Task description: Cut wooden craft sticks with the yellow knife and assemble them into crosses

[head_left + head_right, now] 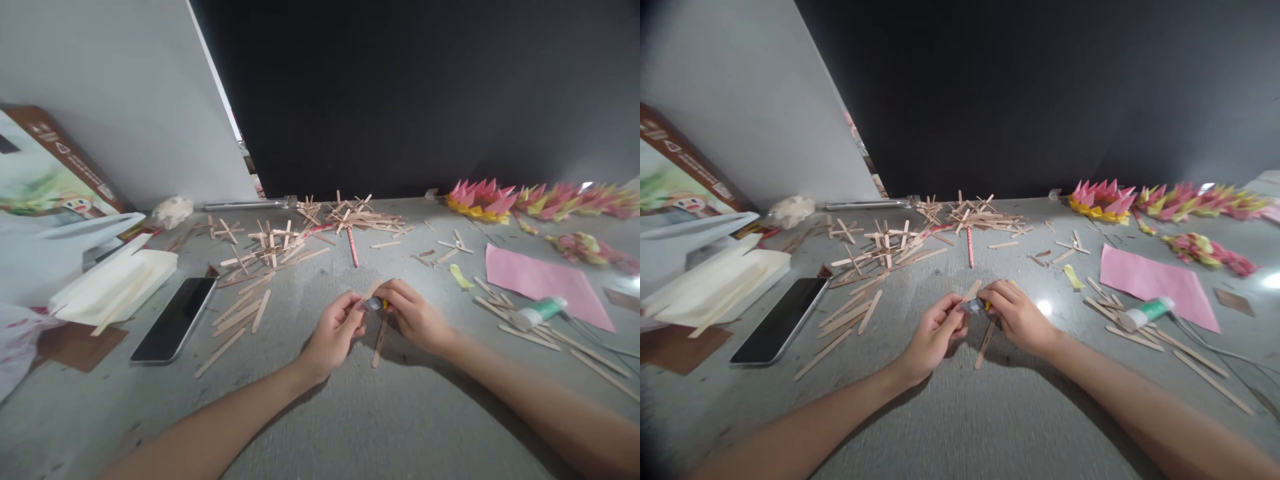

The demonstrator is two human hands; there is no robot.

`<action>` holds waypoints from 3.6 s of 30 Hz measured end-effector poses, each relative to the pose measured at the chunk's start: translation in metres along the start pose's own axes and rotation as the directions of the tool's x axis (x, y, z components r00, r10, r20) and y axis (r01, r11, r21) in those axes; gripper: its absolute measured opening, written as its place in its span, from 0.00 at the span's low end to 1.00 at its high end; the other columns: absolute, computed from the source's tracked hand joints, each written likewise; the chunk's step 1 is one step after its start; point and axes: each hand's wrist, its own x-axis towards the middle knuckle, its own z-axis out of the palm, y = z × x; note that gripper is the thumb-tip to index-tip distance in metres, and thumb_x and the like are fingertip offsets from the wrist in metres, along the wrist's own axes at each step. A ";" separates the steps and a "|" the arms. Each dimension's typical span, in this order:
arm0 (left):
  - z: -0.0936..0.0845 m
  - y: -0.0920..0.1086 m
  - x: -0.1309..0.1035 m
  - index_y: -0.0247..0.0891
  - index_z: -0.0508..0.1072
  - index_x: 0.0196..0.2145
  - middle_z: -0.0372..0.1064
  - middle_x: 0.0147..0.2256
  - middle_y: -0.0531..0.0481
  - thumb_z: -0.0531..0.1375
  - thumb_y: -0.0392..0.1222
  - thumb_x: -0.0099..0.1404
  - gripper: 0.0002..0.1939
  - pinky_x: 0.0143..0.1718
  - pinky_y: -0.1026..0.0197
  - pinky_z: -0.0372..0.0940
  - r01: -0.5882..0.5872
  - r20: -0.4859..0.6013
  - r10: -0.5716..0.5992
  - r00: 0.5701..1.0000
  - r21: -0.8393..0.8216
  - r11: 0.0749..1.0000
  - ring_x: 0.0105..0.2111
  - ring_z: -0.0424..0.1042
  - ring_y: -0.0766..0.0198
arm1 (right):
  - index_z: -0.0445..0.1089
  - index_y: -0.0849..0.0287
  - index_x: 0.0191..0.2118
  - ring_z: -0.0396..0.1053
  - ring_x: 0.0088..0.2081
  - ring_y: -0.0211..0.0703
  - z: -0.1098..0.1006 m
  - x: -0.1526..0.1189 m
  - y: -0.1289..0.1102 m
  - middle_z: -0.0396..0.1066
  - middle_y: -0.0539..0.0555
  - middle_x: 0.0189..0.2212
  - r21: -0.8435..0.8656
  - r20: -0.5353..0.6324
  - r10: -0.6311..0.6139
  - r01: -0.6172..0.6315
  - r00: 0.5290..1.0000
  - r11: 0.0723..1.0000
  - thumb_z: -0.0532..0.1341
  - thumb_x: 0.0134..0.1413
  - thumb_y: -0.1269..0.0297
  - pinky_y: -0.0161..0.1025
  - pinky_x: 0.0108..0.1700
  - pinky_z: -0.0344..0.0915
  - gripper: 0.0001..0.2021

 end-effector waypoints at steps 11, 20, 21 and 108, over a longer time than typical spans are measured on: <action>0.003 0.005 0.000 0.37 0.68 0.35 0.51 0.24 0.60 0.64 0.59 0.69 0.21 0.24 0.67 0.46 0.007 -0.019 -0.007 1.000 -0.009 1.000 0.23 0.49 0.72 | 0.67 0.56 0.55 0.70 0.44 0.51 0.000 -0.001 0.001 0.74 0.61 0.45 0.012 -0.007 -0.005 0.005 1.000 1.000 0.51 0.72 0.74 0.48 0.45 0.71 0.14; -0.001 0.001 0.000 0.37 0.69 0.36 0.52 0.24 0.59 0.64 0.61 0.69 0.22 0.25 0.67 0.47 0.046 -0.033 -0.046 0.998 0.008 0.999 0.23 0.50 0.72 | 0.67 0.55 0.55 0.71 0.44 0.51 0.000 0.000 0.001 0.74 0.60 0.45 0.011 -0.012 -0.010 0.010 1.000 1.000 0.51 0.71 0.76 0.47 0.44 0.71 0.15; -0.001 0.000 0.000 0.37 0.70 0.36 0.53 0.25 0.59 0.64 0.61 0.69 0.22 0.25 0.67 0.47 0.052 -0.033 -0.052 0.998 0.005 0.999 0.23 0.50 0.72 | 0.67 0.55 0.55 0.71 0.44 0.50 0.000 0.000 0.001 0.74 0.60 0.45 0.012 -0.015 -0.008 0.009 1.000 1.000 0.51 0.70 0.76 0.47 0.44 0.71 0.15; -0.003 -0.006 0.000 0.35 0.70 0.36 0.54 0.21 0.59 0.57 0.57 0.75 0.20 0.27 0.62 0.46 -0.067 0.041 0.062 0.997 0.137 0.988 0.23 0.51 0.69 | 0.66 0.55 0.51 0.69 0.42 0.49 0.003 -0.002 0.000 0.71 0.58 0.42 0.064 -0.017 -0.015 0.016 1.000 0.998 0.51 0.66 0.78 0.44 0.43 0.70 0.15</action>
